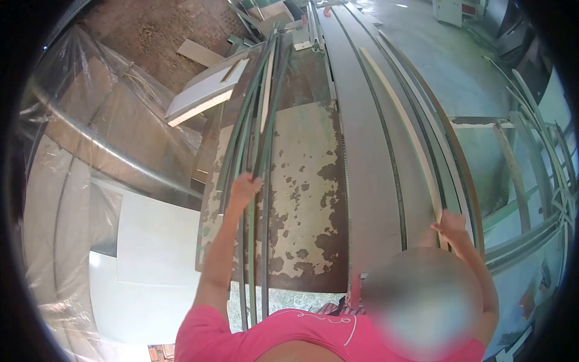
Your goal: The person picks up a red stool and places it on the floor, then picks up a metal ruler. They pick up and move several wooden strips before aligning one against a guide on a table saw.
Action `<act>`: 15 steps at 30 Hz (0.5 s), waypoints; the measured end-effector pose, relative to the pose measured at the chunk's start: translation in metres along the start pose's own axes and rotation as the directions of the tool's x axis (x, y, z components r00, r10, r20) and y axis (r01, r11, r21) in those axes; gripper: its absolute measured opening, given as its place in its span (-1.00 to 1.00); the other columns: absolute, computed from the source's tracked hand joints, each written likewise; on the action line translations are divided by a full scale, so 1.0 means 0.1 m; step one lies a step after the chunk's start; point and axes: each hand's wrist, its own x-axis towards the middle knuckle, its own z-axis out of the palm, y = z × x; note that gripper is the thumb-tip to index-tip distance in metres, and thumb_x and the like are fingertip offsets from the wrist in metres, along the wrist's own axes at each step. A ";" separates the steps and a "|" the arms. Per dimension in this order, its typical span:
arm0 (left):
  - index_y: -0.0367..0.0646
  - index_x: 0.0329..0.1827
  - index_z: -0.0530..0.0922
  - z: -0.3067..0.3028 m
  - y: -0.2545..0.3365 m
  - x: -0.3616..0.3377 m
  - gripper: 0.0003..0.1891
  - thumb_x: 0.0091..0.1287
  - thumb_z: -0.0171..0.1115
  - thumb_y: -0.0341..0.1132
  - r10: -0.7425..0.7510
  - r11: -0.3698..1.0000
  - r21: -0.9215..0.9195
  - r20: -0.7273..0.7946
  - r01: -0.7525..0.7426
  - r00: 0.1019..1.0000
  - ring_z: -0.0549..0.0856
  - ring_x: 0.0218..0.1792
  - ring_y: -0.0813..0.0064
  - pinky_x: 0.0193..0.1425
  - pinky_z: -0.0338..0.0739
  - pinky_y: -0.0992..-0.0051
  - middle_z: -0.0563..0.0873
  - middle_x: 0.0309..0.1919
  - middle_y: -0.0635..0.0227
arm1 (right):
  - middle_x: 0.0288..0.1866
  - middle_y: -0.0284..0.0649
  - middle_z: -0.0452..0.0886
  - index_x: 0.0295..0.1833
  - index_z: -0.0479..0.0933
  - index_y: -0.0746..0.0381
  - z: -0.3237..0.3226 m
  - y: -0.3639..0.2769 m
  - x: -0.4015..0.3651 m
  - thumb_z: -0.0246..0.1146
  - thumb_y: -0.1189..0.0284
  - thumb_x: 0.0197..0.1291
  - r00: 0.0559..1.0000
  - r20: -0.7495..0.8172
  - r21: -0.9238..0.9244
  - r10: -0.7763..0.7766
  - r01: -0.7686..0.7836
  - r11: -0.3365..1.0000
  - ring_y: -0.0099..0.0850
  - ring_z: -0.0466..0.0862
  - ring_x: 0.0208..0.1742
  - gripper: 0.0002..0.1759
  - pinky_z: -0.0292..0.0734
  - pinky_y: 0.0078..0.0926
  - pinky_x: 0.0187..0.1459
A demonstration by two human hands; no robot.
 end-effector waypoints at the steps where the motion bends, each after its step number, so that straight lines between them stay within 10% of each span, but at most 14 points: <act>1: -0.32 -0.49 0.44 -0.10 0.01 -0.29 -0.67 0.00 0.22 -0.17 -0.016 0.999 -0.030 -0.001 0.016 1.000 0.57 -0.49 0.10 -0.42 0.40 0.25 0.53 -0.56 0.01 | -0.30 -0.09 0.60 -0.17 0.40 0.29 -0.23 -0.13 -0.06 0.16 -0.03 0.06 1.000 -0.019 -0.017 0.014 -0.014 1.000 -0.15 0.61 -0.21 -0.45 0.47 -0.22 -0.24; 3: -0.32 -0.47 0.44 -0.32 0.03 -0.97 -0.68 0.01 0.24 -0.19 -0.034 0.995 -0.098 -0.007 0.034 0.999 0.54 -0.53 0.15 -0.42 0.41 0.30 0.51 -0.59 0.06 | -0.25 -0.06 0.59 -0.08 0.39 0.33 -0.63 -0.49 -0.24 0.16 0.00 0.07 0.950 -0.282 0.130 -0.131 0.174 0.976 -0.10 0.60 -0.20 -0.42 0.45 -0.22 -0.21; 5: -0.32 -0.42 0.47 -0.58 0.11 -1.64 -0.70 0.01 0.27 -0.23 -0.079 0.982 -0.174 -0.022 0.074 0.997 0.53 -0.55 0.25 -0.42 0.42 0.37 0.50 -0.61 0.13 | -0.18 0.02 0.56 0.02 0.35 0.36 -0.71 -0.85 -0.20 0.13 0.01 0.10 0.701 -0.573 0.076 -0.426 0.562 0.824 -0.07 0.57 -0.18 -0.38 0.46 -0.22 -0.18; 7: -0.31 -0.35 0.49 -0.73 0.13 -2.30 -0.72 0.02 0.30 -0.28 -0.128 0.959 -0.261 -0.038 0.114 0.991 0.51 -0.56 0.38 -0.43 0.42 0.44 0.51 -0.61 0.21 | -0.19 0.05 0.53 0.12 0.28 0.39 -1.20 -1.53 -0.58 0.07 -0.01 0.15 0.812 -0.305 0.306 -0.498 0.579 0.756 -0.16 0.57 -0.11 -0.32 0.48 -0.26 -0.19; 10: -0.29 -0.26 0.51 -0.90 0.14 -3.26 -0.71 0.02 0.33 -0.33 -0.241 0.886 -0.406 0.010 0.225 0.970 0.49 -0.55 0.51 -0.44 0.41 0.52 0.51 -0.57 0.29 | -0.09 0.02 0.47 0.20 0.22 0.33 -1.13 -2.38 -0.69 0.02 -0.09 0.16 0.746 0.029 0.789 -0.665 0.392 0.474 -0.24 0.52 0.00 -0.26 0.51 -0.27 -0.10; 15: -0.28 -0.21 0.51 -1.14 0.36 -4.57 -0.71 0.01 0.34 -0.38 -0.278 0.889 -0.364 0.058 0.280 0.959 0.53 -0.48 0.51 -0.45 0.45 0.55 0.53 -0.48 0.26 | 0.02 -0.01 0.39 0.19 0.24 0.23 -0.24 -3.57 -0.73 0.09 -0.13 0.09 0.652 0.246 0.965 -0.717 -0.099 0.241 -0.22 0.51 -0.01 -0.25 0.48 -0.14 -0.01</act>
